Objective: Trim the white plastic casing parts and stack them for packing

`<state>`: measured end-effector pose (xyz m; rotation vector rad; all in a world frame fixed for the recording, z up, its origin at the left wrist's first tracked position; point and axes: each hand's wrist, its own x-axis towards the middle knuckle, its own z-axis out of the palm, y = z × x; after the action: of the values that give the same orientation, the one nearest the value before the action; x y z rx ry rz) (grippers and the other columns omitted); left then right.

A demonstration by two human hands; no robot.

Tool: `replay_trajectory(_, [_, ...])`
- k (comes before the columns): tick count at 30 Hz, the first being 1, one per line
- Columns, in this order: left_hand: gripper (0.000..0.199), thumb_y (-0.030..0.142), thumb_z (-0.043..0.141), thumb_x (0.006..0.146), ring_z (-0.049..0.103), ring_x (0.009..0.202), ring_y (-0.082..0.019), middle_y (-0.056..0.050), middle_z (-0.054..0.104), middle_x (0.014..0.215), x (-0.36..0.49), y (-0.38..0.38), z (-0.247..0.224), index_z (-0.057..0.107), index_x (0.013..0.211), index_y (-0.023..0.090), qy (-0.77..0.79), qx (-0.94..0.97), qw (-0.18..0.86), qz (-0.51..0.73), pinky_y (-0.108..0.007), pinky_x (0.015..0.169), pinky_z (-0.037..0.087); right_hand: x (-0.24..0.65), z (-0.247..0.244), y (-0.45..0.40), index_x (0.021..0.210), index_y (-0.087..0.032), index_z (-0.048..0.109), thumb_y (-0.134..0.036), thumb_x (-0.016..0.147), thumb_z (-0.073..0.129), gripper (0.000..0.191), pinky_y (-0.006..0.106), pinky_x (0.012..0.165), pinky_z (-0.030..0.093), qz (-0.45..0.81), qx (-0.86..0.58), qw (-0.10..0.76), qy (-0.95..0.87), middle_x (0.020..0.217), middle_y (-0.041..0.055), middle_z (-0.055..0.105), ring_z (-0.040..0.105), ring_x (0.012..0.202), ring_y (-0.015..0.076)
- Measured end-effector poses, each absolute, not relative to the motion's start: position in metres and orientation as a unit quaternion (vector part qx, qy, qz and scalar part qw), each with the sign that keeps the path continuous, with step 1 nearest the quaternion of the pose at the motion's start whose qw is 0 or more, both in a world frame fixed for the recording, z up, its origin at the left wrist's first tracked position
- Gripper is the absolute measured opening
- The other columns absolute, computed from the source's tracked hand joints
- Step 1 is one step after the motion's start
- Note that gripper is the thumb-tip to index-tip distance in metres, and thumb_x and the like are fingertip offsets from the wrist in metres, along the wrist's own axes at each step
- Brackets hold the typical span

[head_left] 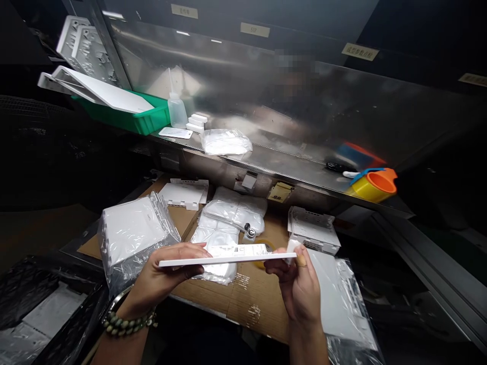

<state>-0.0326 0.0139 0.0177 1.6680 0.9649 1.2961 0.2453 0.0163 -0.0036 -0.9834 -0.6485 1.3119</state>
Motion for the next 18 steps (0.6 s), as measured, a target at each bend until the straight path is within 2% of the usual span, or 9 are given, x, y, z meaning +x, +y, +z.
replay_trajectory(3, [0.013, 0.024, 0.078, 0.086, 0.077, 0.098, -0.024, -0.001, 0.082, 0.095, -0.033, 0.011, 0.014, 0.083, 0.096, 0.031, 0.394, 0.669, 0.369, 0.51, -0.03, 0.09, 0.062, 0.245, -0.006, 0.02, 0.106, -0.025, 0.059, -0.056, 0.092, 0.067, 0.035, 0.029, 0.059, 0.06, 0.552, -0.449, 0.628, -0.315, 0.099, 0.0028, 0.074, 0.074, 0.071, 0.0178])
replay_trajectory(6, [0.023, 0.017, 0.076, 0.087, 0.076, 0.099, -0.02, 0.002, 0.081, 0.103, -0.031, 0.006, 0.007, 0.08, 0.104, 0.033, 0.411, 0.688, 0.294, 0.521, -0.026, 0.089, 0.06, 0.252, -0.012, 0.028, 0.115, -0.026, 0.062, -0.051, 0.09, 0.071, 0.036, 0.03, 0.067, 0.06, 0.38, -0.517, 0.671, -0.372, 0.122, 0.0052, 0.068, 0.072, 0.082, 0.016])
replay_trajectory(9, [0.029, 0.016, 0.076, 0.087, 0.074, 0.103, -0.02, 0.004, 0.08, 0.112, -0.029, 0.002, -0.004, 0.079, 0.111, 0.033, 0.448, 0.677, 0.223, 0.54, -0.028, 0.098, 0.056, 0.261, -0.027, 0.045, 0.115, -0.024, 0.069, -0.046, 0.089, 0.073, 0.035, 0.031, 0.08, 0.057, 0.211, -0.574, 0.668, -0.423, 0.117, 0.0056, 0.067, 0.067, 0.093, 0.0169])
replay_trajectory(12, [0.032, 0.017, 0.078, 0.087, 0.073, 0.105, -0.019, 0.005, 0.078, 0.116, -0.028, 0.001, -0.017, 0.077, 0.115, 0.033, 0.493, 0.629, 0.186, 0.571, -0.028, 0.102, 0.055, 0.265, -0.053, 0.075, 0.114, -0.023, 0.074, -0.047, 0.092, 0.067, 0.033, 0.033, 0.087, 0.053, 0.216, -0.602, 0.577, -0.508, 0.113, 0.0054, 0.07, 0.066, 0.101, 0.0195])
replay_trajectory(16, [0.038, 0.016, 0.08, 0.084, 0.073, 0.101, -0.02, 0.006, 0.078, 0.116, -0.029, -0.003, -0.027, 0.076, 0.117, 0.034, 0.523, 0.592, 0.148, 0.595, -0.031, 0.1, 0.057, 0.257, -0.101, 0.121, 0.087, -0.021, 0.075, -0.043, 0.087, 0.075, 0.022, 0.032, 0.079, 0.053, 0.251, -0.624, 0.484, -0.56, 0.09, 0.0011, 0.071, 0.065, 0.082, 0.0173])
replay_trajectory(18, [0.039, 0.015, 0.08, 0.083, 0.073, 0.102, -0.022, 0.006, 0.078, 0.117, -0.031, -0.006, -0.029, 0.076, 0.118, 0.034, 0.529, 0.589, 0.127, 0.597, -0.034, 0.102, 0.056, 0.251, -0.121, 0.137, 0.083, -0.019, 0.07, -0.04, 0.091, 0.074, 0.023, 0.031, 0.074, 0.055, 0.265, -0.633, 0.446, -0.575, 0.086, 0.0001, 0.069, 0.064, 0.075, 0.0146])
